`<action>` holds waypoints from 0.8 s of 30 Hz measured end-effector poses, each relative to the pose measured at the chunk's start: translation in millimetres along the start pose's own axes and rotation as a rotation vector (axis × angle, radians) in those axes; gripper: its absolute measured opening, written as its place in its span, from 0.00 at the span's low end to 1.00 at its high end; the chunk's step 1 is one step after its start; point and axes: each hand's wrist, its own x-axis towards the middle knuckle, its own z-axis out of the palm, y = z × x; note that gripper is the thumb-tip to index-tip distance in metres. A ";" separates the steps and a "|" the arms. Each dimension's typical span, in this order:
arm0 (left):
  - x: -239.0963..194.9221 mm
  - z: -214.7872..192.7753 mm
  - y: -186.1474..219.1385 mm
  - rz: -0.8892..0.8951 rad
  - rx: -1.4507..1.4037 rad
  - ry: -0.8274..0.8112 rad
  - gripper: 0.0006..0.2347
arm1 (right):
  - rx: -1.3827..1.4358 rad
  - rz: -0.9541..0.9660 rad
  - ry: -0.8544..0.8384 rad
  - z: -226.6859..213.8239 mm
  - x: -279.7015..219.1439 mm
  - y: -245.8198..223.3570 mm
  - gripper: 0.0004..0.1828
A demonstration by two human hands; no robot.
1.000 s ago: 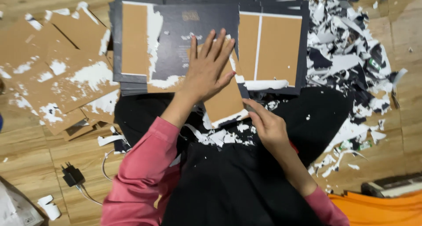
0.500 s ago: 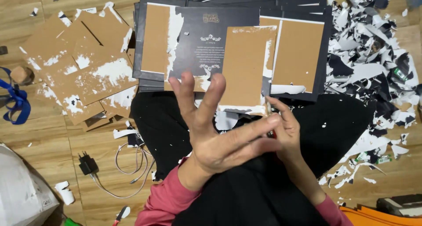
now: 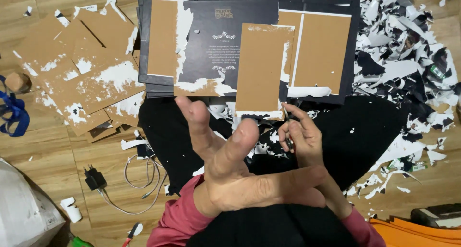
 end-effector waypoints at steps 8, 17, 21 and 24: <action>-8.9 -18.5 -35.2 0.213 -0.120 -0.173 0.10 | -0.021 -0.004 0.001 -0.4 0.1 3.3 0.20; 6.9 -25.0 -49.1 0.271 0.143 -0.303 0.12 | 0.059 -0.232 0.046 -26.6 12.4 29.3 0.24; 2.4 -19.4 -66.3 0.258 0.192 -0.377 0.15 | 0.011 -0.166 0.125 -13.7 7.0 4.1 0.28; 2.7 6.1 -95.8 0.168 0.139 -0.436 0.09 | -0.054 -0.077 0.119 -13.8 8.0 4.8 0.27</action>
